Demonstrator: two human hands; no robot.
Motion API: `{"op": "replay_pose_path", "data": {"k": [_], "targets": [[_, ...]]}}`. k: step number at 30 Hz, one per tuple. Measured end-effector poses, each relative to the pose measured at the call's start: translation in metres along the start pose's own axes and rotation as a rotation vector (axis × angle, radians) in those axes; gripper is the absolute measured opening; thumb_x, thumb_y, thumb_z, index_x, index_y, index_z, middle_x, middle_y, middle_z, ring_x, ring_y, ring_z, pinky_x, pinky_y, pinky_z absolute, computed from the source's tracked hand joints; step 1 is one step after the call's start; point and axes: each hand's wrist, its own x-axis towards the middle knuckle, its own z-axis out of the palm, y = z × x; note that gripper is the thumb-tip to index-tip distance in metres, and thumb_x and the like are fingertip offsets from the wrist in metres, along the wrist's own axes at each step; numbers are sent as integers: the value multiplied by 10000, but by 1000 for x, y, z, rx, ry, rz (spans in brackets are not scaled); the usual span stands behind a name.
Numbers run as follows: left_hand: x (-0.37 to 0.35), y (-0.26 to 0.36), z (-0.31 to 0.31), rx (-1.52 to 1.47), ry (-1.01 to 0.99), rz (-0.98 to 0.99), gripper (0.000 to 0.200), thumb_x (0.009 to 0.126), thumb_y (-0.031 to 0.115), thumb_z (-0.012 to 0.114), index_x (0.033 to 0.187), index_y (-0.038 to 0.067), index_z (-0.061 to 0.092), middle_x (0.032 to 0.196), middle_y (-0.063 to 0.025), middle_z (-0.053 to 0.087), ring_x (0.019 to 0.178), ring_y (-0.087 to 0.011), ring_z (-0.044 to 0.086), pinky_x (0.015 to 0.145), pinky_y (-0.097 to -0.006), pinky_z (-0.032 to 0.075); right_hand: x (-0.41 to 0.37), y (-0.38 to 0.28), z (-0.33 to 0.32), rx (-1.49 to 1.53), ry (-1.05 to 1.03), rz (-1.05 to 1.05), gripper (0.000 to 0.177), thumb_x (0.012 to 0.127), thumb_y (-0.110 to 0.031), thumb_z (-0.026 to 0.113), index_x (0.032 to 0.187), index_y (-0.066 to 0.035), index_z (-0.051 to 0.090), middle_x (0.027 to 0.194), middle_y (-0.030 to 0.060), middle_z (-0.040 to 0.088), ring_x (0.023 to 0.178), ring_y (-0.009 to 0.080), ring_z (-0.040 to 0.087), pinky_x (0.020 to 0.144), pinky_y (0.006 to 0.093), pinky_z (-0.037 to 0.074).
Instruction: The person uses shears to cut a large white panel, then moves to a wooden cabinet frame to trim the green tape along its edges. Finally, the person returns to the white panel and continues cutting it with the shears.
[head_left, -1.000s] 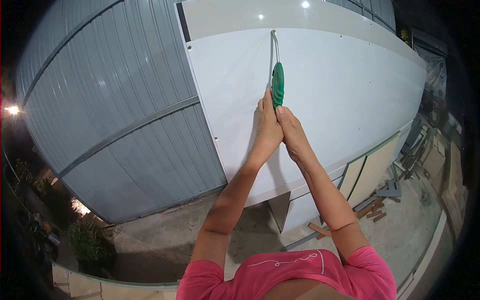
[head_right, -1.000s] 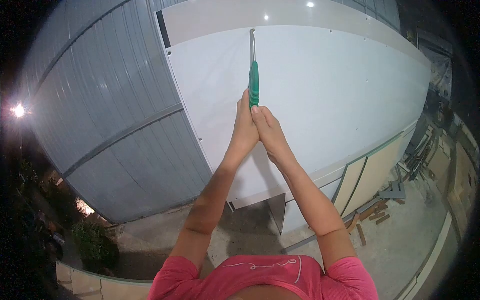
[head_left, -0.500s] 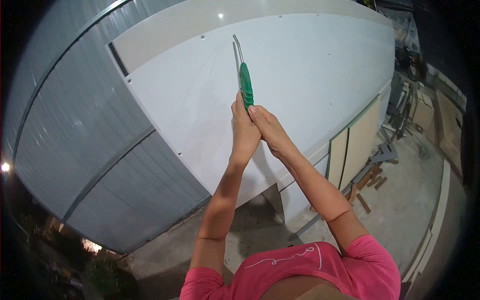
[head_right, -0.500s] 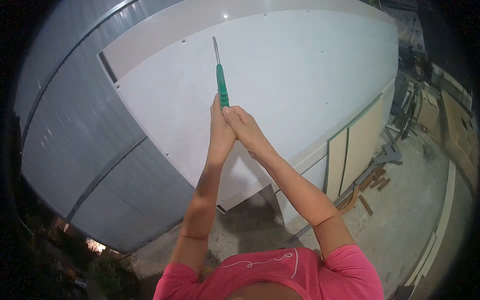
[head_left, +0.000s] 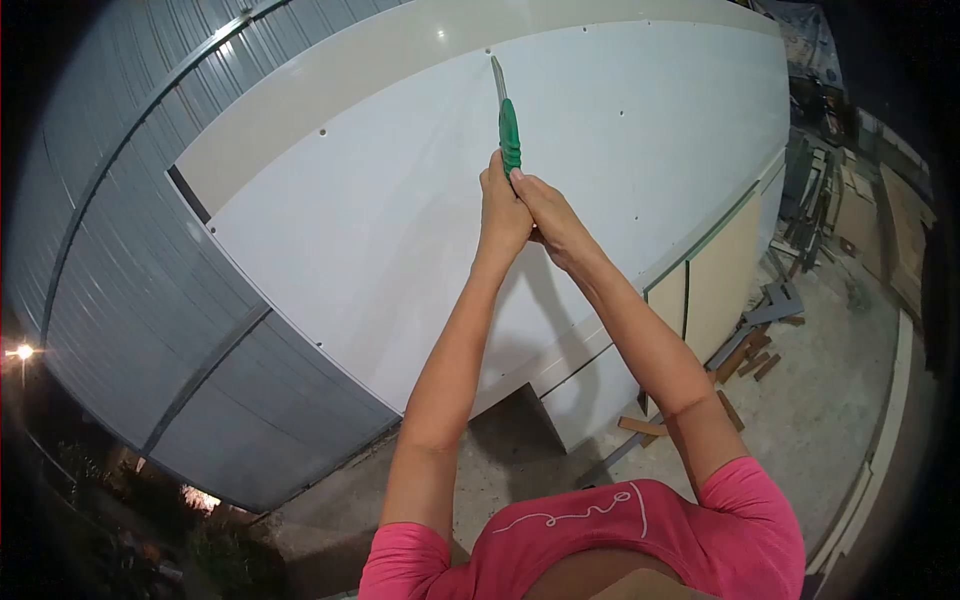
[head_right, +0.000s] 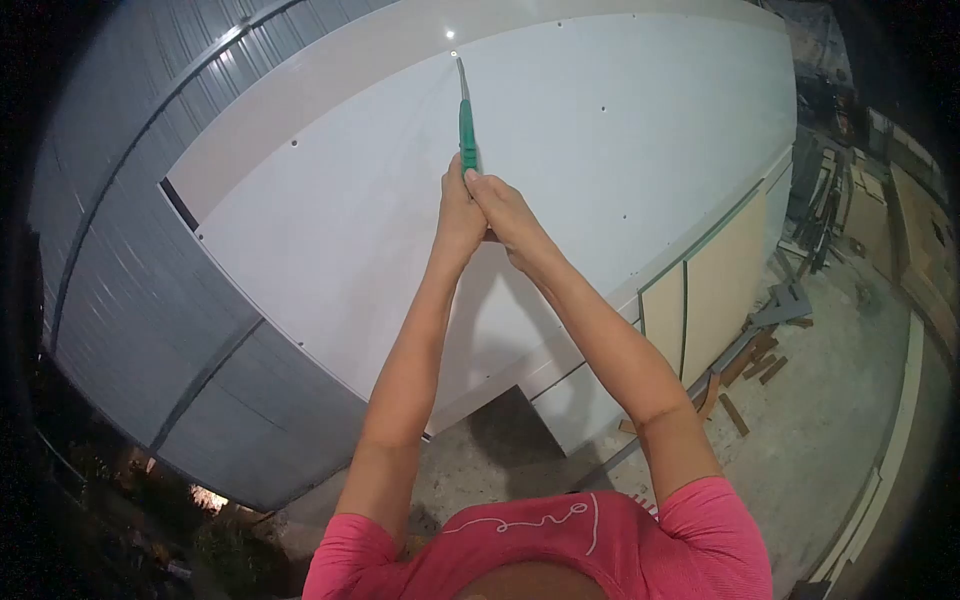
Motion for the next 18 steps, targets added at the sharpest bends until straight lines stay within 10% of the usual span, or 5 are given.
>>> {"op": "replay_pose_path", "data": {"k": [18], "targets": [[5,-7,26,39,77,-14,481,864,219,467,1293,43,339,1076,-157,414,1026,-274,446,879,-380,390,21,16,-32,52,-130,-20,419,910,-481,415,913,-72,504,785,-4,503,702,65,469,638,237,415]]}}
